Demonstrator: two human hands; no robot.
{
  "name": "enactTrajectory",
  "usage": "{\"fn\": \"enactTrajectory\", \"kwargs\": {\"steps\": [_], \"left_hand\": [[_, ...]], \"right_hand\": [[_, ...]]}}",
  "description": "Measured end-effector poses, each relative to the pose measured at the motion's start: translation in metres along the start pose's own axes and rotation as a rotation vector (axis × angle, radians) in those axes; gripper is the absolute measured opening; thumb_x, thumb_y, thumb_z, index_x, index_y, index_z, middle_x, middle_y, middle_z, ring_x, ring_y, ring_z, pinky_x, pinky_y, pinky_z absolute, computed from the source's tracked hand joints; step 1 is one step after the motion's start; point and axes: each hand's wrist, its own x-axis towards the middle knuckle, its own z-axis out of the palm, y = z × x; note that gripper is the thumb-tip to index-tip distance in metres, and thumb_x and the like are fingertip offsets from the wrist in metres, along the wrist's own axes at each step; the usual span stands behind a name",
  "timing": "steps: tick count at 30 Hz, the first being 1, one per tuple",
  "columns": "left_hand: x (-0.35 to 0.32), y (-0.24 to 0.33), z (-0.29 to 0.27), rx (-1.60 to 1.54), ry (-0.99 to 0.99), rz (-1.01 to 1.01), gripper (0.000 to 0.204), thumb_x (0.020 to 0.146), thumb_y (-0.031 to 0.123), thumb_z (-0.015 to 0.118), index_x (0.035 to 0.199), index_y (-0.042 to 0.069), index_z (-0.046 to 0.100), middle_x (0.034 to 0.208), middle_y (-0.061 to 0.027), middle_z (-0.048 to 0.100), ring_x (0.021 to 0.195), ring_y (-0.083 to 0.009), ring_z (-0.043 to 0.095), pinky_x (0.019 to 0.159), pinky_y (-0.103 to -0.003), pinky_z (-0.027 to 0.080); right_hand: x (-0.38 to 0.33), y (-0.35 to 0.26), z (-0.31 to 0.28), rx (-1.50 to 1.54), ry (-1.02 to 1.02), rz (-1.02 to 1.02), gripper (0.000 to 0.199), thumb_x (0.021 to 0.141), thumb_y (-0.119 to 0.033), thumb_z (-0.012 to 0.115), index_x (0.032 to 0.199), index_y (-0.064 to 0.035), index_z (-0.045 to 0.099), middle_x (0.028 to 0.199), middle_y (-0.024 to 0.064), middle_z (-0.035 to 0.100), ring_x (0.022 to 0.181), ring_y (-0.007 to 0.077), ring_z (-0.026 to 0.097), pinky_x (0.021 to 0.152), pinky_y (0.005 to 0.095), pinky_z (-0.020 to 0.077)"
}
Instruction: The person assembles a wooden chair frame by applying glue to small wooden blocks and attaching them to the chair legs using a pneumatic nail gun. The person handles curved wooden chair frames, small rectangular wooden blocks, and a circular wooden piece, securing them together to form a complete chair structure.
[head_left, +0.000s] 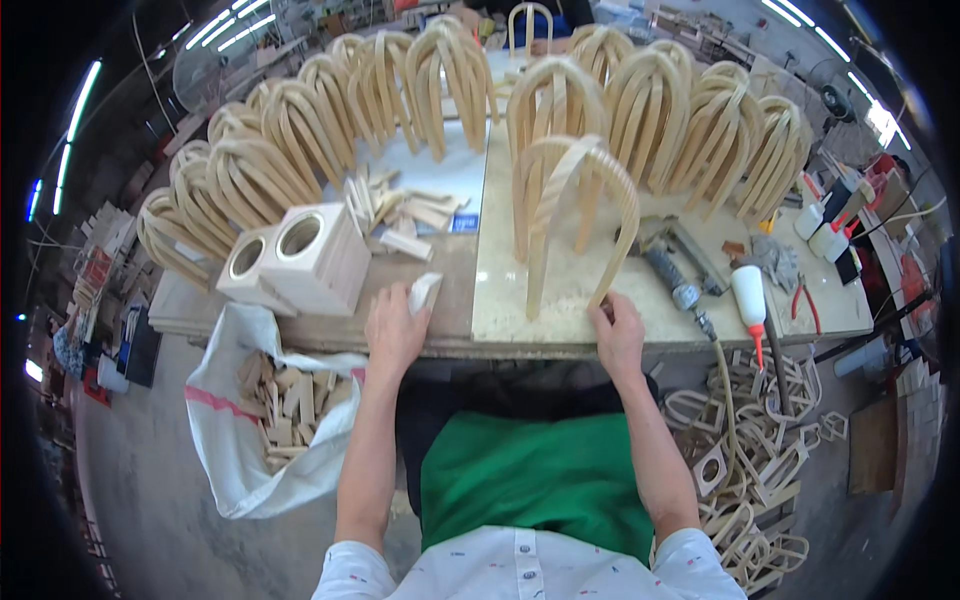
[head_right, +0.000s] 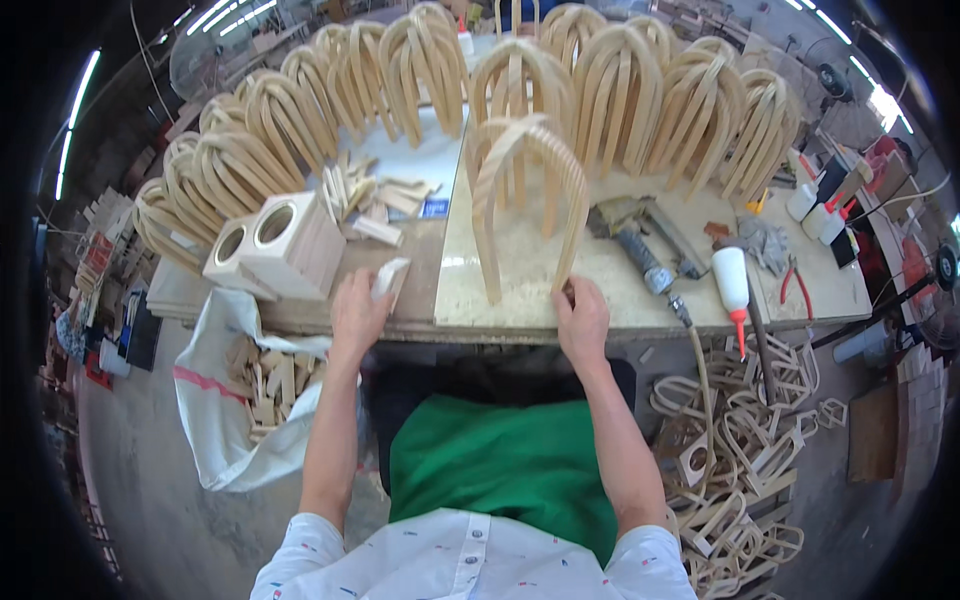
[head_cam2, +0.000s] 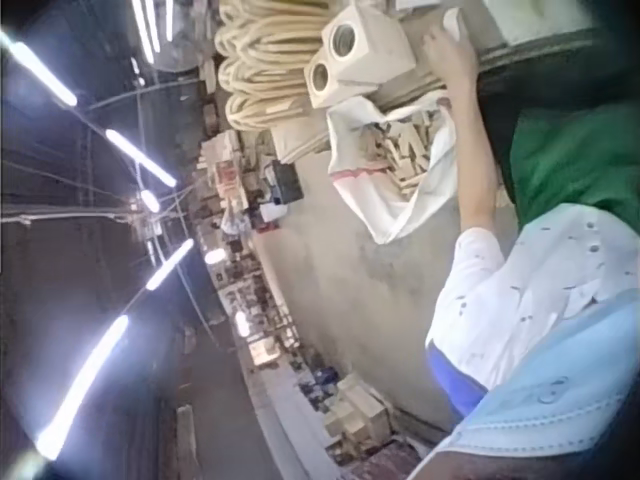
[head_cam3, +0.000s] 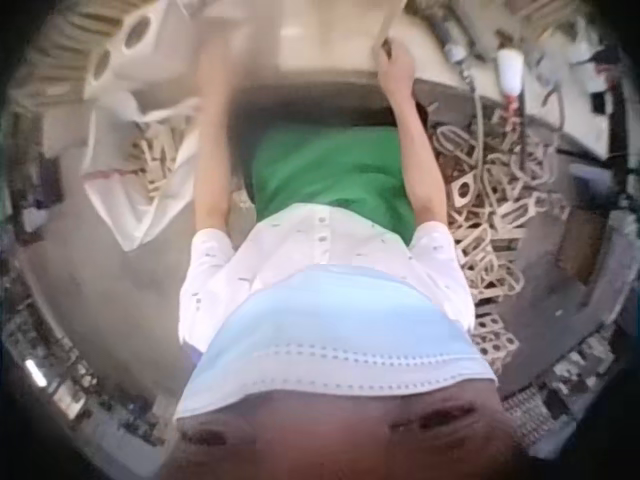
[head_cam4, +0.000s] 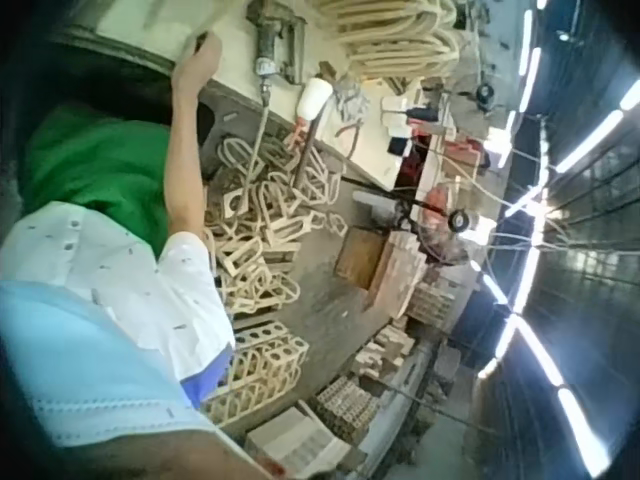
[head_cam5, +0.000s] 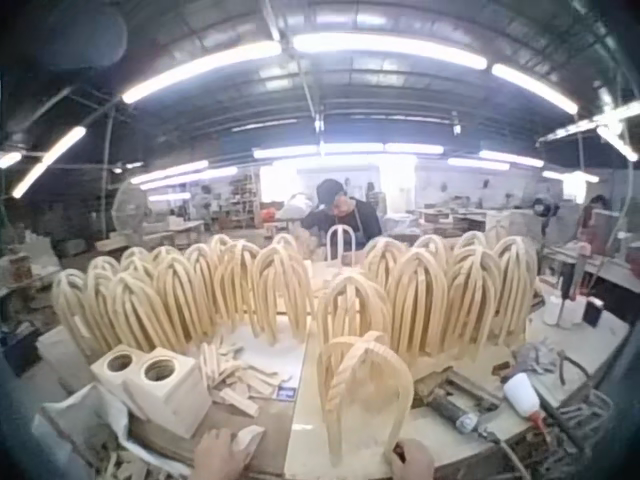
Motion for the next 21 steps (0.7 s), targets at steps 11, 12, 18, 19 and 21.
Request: {"fn": "enactTrajectory", "kwargs": {"steps": [11, 12, 18, 19, 21], "left_hand": [[-0.027, 0.046, -0.03, -0.252, -0.014, 0.135, 0.039, 0.076, 0.013, 0.072, 0.109, -0.001, 0.057, 0.097, -0.0177, 0.062, 0.09, -0.0324, 0.06, 0.079, -0.042, 0.048], [-0.033, 0.053, -0.029, -0.395, -0.158, 0.08, 0.037, 0.076, 0.013, 0.073, 0.107, -0.001, 0.058, 0.095, -0.0159, 0.063, 0.087, -0.0284, 0.061, 0.077, -0.039, 0.049], [-0.044, 0.086, -0.009, -0.858, -0.854, -0.07, 0.04, 0.078, 0.009, 0.073, 0.112, -0.003, 0.055, 0.089, -0.0087, 0.066, 0.08, -0.0128, 0.062, 0.068, -0.027, 0.05], [-0.045, 0.091, -0.003, -0.892, -0.901, -0.031, 0.044, 0.079, 0.007, 0.073, 0.117, -0.002, 0.051, 0.09, -0.0087, 0.066, 0.081, -0.0119, 0.061, 0.067, -0.026, 0.048], [-0.043, 0.097, 0.005, -0.949, -0.966, -0.03, 0.045, 0.079, 0.007, 0.073, 0.117, -0.002, 0.051, 0.09, -0.0086, 0.066, 0.081, -0.0117, 0.061, 0.066, -0.025, 0.047]], "right_hand": [[0.007, -0.004, -0.008, 0.043, -0.003, 0.03, 0.022, 0.081, -0.003, 0.065, 0.102, 0.002, 0.06, 0.087, 0.0151, 0.06, 0.076, 0.0272, 0.061, 0.071, 0.0376, 0.0489], [0.001, -0.01, -0.012, 0.082, 0.044, 0.023, 0.022, 0.081, -0.002, 0.065, 0.102, 0.002, 0.06, 0.089, 0.0158, 0.06, 0.077, 0.0276, 0.061, 0.071, 0.0381, 0.049], [-0.053, -0.081, -0.048, 0.056, -0.264, -0.377, 0.028, 0.079, 0.003, 0.065, 0.106, 0.003, 0.059, 0.111, 0.0176, 0.06, 0.1, 0.0323, 0.061, 0.081, 0.0351, 0.0522], [-0.058, -0.085, -0.048, 0.016, -0.276, -0.462, 0.029, 0.079, 0.003, 0.064, 0.107, 0.0028, 0.059, 0.11, 0.0172, 0.06, 0.099, 0.0326, 0.061, 0.08, 0.0366, 0.0524], [-0.063, -0.086, -0.046, -0.034, -0.311, -0.541, 0.032, 0.078, 0.003, 0.062, 0.11, 0.0028, 0.059, 0.109, 0.0166, 0.06, 0.097, 0.0328, 0.061, 0.079, 0.0385, 0.0525]]}}
